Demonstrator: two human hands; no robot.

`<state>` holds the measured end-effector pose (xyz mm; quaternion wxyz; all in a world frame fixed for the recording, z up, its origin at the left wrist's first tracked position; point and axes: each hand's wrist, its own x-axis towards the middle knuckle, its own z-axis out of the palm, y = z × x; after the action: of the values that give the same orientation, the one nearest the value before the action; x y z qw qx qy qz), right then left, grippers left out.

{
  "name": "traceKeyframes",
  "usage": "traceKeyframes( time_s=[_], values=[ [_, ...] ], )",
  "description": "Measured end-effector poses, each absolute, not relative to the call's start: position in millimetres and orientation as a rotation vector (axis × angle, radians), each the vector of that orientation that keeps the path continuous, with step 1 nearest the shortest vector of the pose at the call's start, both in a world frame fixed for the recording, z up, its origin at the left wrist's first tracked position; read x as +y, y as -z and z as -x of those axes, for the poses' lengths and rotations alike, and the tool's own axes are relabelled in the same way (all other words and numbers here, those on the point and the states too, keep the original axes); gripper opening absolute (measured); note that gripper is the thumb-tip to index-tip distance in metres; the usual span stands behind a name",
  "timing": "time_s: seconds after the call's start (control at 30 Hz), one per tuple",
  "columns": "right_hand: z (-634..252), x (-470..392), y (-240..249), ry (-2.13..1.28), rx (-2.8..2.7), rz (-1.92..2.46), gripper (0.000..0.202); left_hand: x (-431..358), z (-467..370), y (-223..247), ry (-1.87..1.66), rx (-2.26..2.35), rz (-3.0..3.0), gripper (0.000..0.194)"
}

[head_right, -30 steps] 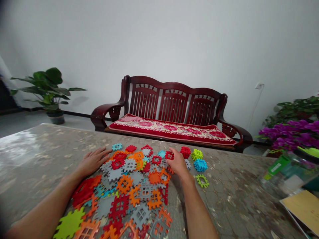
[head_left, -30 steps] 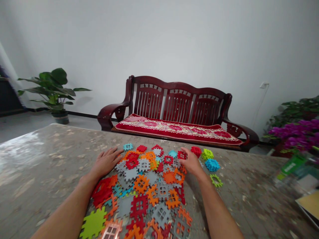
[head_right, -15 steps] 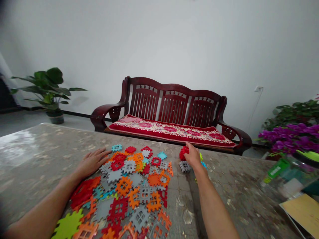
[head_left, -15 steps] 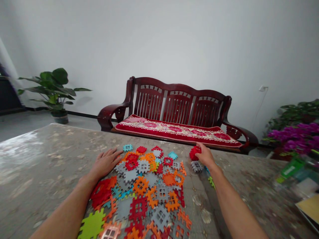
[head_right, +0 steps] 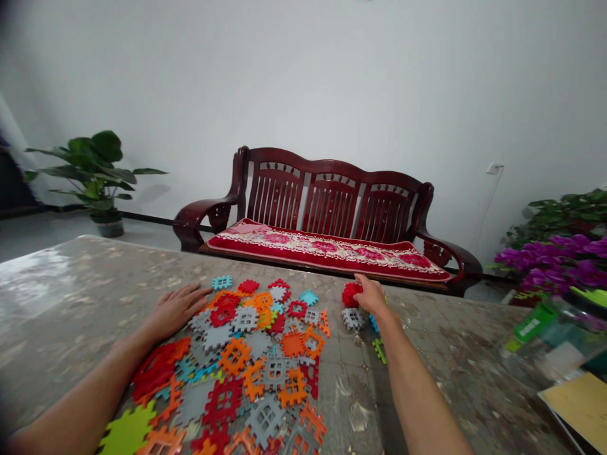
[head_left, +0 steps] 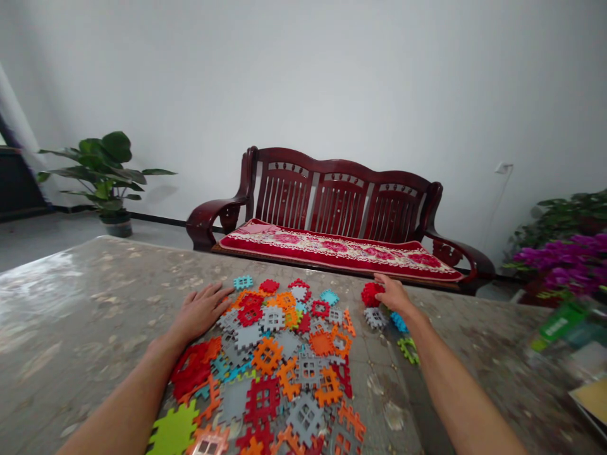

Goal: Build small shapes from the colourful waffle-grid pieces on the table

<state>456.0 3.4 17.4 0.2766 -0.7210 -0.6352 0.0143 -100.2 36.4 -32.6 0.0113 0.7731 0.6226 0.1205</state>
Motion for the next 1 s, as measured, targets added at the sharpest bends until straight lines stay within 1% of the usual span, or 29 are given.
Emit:
traceKeyframes(
  time_s=[0.23, 0.3, 0.4, 0.43, 0.53, 0.63, 0.83, 1.0],
  values=[
    [-436.1, -11.0, -23.6, 0.002, -1.666, 1.935, 0.066, 31.9, 96.3, 24.9, -0.343, 1.959, -2.379, 0.053],
    [-418.4, -16.1, -25.8, -0.022, -1.693, 1.883, 0.060, 32.1, 95.9, 24.9, -0.333, 1.962, -2.374, 0.053],
    [-383.4, -24.0, -26.1, -0.155, -1.793, 1.796, 0.049, 33.0, 96.1, 25.5, -0.307, 1.958, -2.374, 0.054],
    [-370.9, -26.5, -25.8, -0.191, -1.830, 1.771, 0.048, 33.1, 96.2, 25.5, -0.304, 1.956, -2.376, 0.054],
    [-336.1, -33.3, -27.2, -0.306, -1.987, 1.702, 0.050, 32.5, 96.3, 24.4, -0.320, 1.958, -2.378, 0.053],
    [-308.8, -38.0, -34.1, -0.350, -2.072, 1.741, 0.053, 31.6, 96.3, 23.6, -0.334, 1.960, -2.377, 0.052],
    [-277.9, -38.9, -46.2, -0.275, -2.157, 1.889, 0.056, 33.1, 97.8, 27.6, -0.360, 1.956, -2.379, 0.052],
    [-271.5, -32.4, -41.7, -0.242, -2.247, 1.890, 0.050, 34.3, 98.9, 29.8, -0.388, 1.942, -2.388, 0.052]
  ],
)
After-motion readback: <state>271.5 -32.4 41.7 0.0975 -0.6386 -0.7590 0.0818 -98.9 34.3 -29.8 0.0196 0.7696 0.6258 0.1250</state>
